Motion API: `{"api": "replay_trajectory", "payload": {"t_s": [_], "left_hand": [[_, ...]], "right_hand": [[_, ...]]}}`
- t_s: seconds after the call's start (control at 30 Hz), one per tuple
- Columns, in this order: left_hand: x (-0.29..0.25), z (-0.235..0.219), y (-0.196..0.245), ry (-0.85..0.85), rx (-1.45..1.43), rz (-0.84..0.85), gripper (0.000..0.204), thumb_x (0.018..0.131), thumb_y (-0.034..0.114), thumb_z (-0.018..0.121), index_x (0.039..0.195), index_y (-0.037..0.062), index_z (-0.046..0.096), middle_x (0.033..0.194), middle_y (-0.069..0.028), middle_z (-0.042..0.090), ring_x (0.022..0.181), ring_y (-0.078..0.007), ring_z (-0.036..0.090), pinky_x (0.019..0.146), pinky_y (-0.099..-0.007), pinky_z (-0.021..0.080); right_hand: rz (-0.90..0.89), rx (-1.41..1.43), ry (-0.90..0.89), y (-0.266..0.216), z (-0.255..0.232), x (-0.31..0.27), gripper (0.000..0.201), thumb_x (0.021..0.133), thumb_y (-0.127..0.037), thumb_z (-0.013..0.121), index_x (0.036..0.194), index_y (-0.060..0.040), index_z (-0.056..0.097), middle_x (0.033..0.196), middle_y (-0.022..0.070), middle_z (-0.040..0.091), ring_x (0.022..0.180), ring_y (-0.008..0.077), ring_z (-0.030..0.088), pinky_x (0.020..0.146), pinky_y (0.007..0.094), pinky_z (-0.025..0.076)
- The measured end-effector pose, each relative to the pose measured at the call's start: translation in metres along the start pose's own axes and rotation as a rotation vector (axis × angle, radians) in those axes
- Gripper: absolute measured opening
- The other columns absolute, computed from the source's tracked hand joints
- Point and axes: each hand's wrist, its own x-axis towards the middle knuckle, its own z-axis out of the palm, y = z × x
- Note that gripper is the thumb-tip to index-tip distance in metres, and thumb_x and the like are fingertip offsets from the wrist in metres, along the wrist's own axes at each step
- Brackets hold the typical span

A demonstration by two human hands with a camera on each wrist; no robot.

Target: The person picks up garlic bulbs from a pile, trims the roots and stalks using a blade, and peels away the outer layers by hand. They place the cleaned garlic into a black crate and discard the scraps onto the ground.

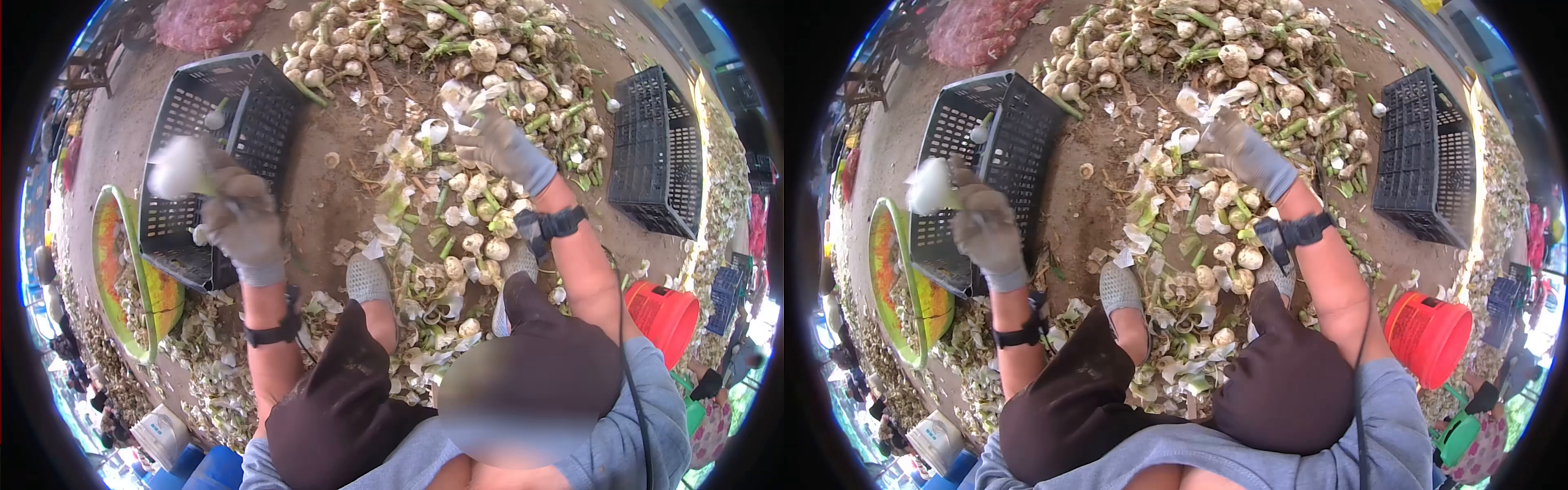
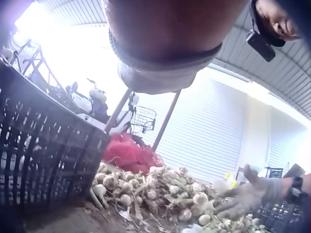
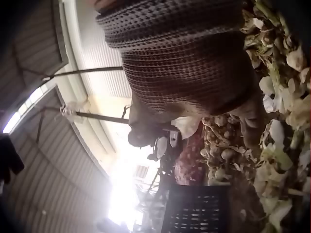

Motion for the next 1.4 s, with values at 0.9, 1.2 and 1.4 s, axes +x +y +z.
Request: {"api": "replay_trajectory", "payload": {"t_s": [0.9,1.2,1.4], "left_hand": [[-0.015,-0.055,-0.192,0.062,1.365,-0.548,0.076,0.077,0.001,0.075,0.142,0.0034,0.035,0.125,-0.0109,0.051,0.112,-0.0188,0.055,0.097,-0.0327,0.046],[-0.019,-0.044,-0.211,0.119,2.097,-0.341,0.065,0.061,0.027,0.089,0.108,-0.0025,0.055,0.094,-0.0134,0.065,0.084,-0.0191,0.064,0.075,-0.0315,0.052],[-0.022,-0.029,-0.206,0.066,2.256,-0.355,0.056,0.063,0.023,0.088,0.103,0.0004,0.056,0.09,-0.0125,0.065,0.076,-0.0195,0.065,0.066,-0.032,0.052]], "right_hand": [[0.674,1.297,-0.448,0.012,0.02,-0.071,0.036,0.099,-0.039,0.051,0.117,-0.0087,0.058,0.09,0.0054,0.064,0.06,0.0106,0.05,0.054,0.0247,0.044],[0.292,0.887,-0.095,-0.004,0.034,-0.081,0.026,0.096,-0.031,0.059,0.105,-0.0071,0.062,0.086,-0.0013,0.062,0.065,0.0037,0.054,0.053,0.0187,0.044],[0.398,0.988,-0.052,0.001,0.039,-0.083,0.019,0.092,-0.026,0.065,0.1,-0.0083,0.062,0.086,-0.0011,0.064,0.067,0.0045,0.06,0.054,0.0197,0.048]]}}
